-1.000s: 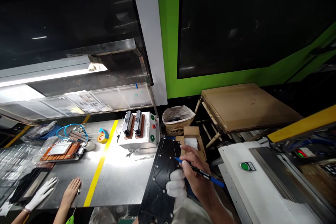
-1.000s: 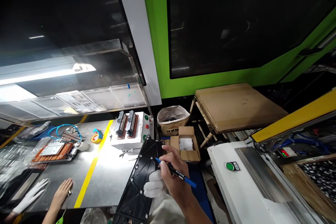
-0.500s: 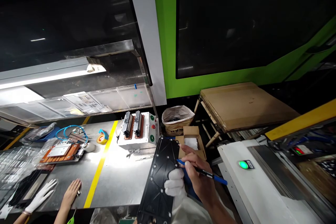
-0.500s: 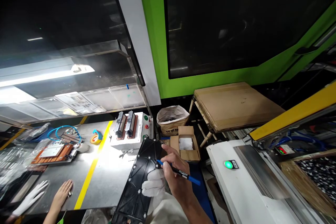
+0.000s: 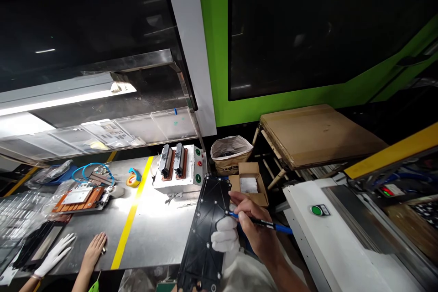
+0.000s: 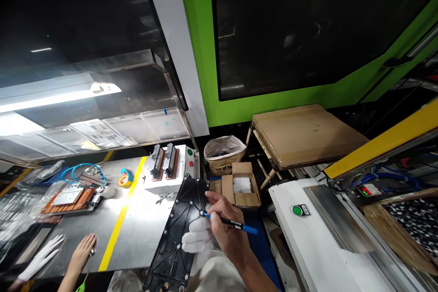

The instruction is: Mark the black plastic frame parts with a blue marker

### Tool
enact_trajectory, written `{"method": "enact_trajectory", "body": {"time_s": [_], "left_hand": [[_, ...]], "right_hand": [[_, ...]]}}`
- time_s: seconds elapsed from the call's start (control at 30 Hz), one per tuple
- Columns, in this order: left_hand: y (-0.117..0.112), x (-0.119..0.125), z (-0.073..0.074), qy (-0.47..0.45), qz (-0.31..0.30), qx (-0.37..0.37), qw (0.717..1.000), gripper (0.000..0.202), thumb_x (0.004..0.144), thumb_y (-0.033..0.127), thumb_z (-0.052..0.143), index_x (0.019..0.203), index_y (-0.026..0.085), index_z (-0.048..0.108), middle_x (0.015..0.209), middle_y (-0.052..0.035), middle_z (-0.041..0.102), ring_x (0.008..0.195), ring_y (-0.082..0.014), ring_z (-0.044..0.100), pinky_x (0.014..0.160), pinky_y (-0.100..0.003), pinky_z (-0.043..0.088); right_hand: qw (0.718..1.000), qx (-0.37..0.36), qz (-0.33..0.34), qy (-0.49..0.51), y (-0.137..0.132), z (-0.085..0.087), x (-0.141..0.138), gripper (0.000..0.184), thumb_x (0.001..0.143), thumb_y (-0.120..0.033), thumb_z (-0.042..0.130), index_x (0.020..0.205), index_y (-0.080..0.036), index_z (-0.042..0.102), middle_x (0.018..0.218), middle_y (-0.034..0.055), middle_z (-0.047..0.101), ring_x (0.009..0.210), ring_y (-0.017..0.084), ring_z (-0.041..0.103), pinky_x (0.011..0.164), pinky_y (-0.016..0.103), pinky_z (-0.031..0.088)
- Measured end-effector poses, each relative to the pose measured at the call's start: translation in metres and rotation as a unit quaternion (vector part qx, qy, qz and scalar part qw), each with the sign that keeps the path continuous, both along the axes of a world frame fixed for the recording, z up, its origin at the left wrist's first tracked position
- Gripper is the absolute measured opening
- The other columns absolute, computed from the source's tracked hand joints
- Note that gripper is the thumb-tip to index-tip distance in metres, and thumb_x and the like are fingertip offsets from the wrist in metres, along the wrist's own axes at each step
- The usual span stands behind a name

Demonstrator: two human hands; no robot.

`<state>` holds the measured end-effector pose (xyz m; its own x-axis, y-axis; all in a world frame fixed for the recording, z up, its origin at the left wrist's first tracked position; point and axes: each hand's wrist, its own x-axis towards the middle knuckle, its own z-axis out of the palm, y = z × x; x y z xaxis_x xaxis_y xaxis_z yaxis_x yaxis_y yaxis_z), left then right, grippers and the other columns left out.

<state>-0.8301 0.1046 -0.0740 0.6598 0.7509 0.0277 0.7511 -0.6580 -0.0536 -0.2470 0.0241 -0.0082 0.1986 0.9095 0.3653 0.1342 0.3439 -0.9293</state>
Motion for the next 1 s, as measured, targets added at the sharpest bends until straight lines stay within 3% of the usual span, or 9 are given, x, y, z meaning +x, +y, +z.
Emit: {"method": "enact_trajectory", "body": {"time_s": [0.17,0.23,0.4,0.6,0.73,0.83,0.9,1.0], "left_hand": [[-0.003,0.005,0.004,0.006,0.004,-0.001,1.0,0.042,0.088,0.012,0.04,0.092,-0.003,0.079,0.093,-0.0169,0.079,0.079,-0.0277,0.078,0.067,-0.029,0.062],[-0.004,0.012,0.009,0.013,0.012,0.004,1.0,0.041,0.087,0.009,0.04,0.09,-0.005,0.078,0.091,-0.0186,0.079,0.079,-0.0273,0.078,0.067,-0.027,0.062],[-0.005,0.012,0.007,0.01,0.02,-0.002,1.0,0.045,0.089,0.009,0.035,0.09,-0.007,0.078,0.089,-0.0191,0.079,0.079,-0.029,0.078,0.066,-0.03,0.063],[-0.002,-0.017,-0.018,0.024,0.026,-0.007,0.999,0.046,0.09,0.012,0.036,0.095,-0.007,0.077,0.097,-0.0202,0.078,0.085,-0.0315,0.078,0.072,-0.034,0.064],[-0.002,-0.011,-0.013,0.013,0.021,-0.005,1.0,0.044,0.089,0.01,0.037,0.094,-0.009,0.076,0.095,-0.0216,0.078,0.084,-0.0317,0.078,0.07,-0.033,0.064],[-0.001,-0.011,-0.01,0.035,0.032,0.005,0.999,0.045,0.091,0.01,0.035,0.091,-0.008,0.077,0.092,-0.0181,0.08,0.082,-0.0269,0.078,0.07,-0.027,0.063],[0.001,-0.028,-0.025,0.038,0.032,0.005,0.999,0.046,0.092,0.013,0.036,0.093,-0.01,0.076,0.093,-0.0178,0.08,0.083,-0.0265,0.078,0.07,-0.028,0.063],[0.005,-0.076,-0.079,0.015,0.04,0.007,0.999,0.049,0.093,0.024,0.039,0.095,-0.005,0.079,0.096,-0.0162,0.081,0.087,-0.0287,0.079,0.074,-0.035,0.064]], "right_hand": [[0.999,-0.001,-0.019,0.028,-0.01,0.009,-0.002,0.015,0.094,-0.016,0.055,0.09,-0.025,0.066,0.129,0.0087,0.074,0.111,0.025,0.074,0.086,0.033,0.065],[1.0,0.025,-0.01,-0.004,-0.014,0.017,-0.006,0.016,0.093,-0.013,0.057,0.09,-0.025,0.066,0.12,0.0077,0.077,0.112,0.025,0.074,0.084,0.032,0.065],[0.991,0.06,0.049,-0.109,-0.02,0.022,-0.019,0.023,0.089,-0.008,0.061,0.098,-0.028,0.065,0.088,0.0013,0.076,0.129,0.024,0.065,0.102,0.034,0.059],[0.988,0.05,0.076,-0.121,-0.016,0.023,-0.028,0.019,0.094,-0.012,0.06,0.103,-0.028,0.064,0.088,-0.0005,0.075,0.129,0.022,0.064,0.113,0.037,0.052],[0.987,0.063,0.083,-0.124,-0.014,0.029,-0.029,0.02,0.092,-0.011,0.061,0.101,-0.028,0.066,0.086,-0.0002,0.075,0.13,0.023,0.064,0.111,0.037,0.054],[0.991,0.055,0.063,-0.107,-0.014,0.028,-0.027,0.021,0.091,-0.008,0.057,0.097,-0.027,0.065,0.089,0.0011,0.076,0.129,0.022,0.064,0.101,0.031,0.058],[0.994,0.045,0.026,-0.093,-0.014,0.025,-0.026,0.023,0.09,-0.006,0.054,0.093,-0.026,0.064,0.1,0.0025,0.077,0.123,0.02,0.069,0.096,0.026,0.06],[0.995,0.032,-0.003,-0.098,-0.012,0.02,-0.025,0.022,0.089,-0.005,0.054,0.089,-0.025,0.063,0.116,0.0047,0.077,0.118,0.019,0.071,0.095,0.025,0.059]]}}
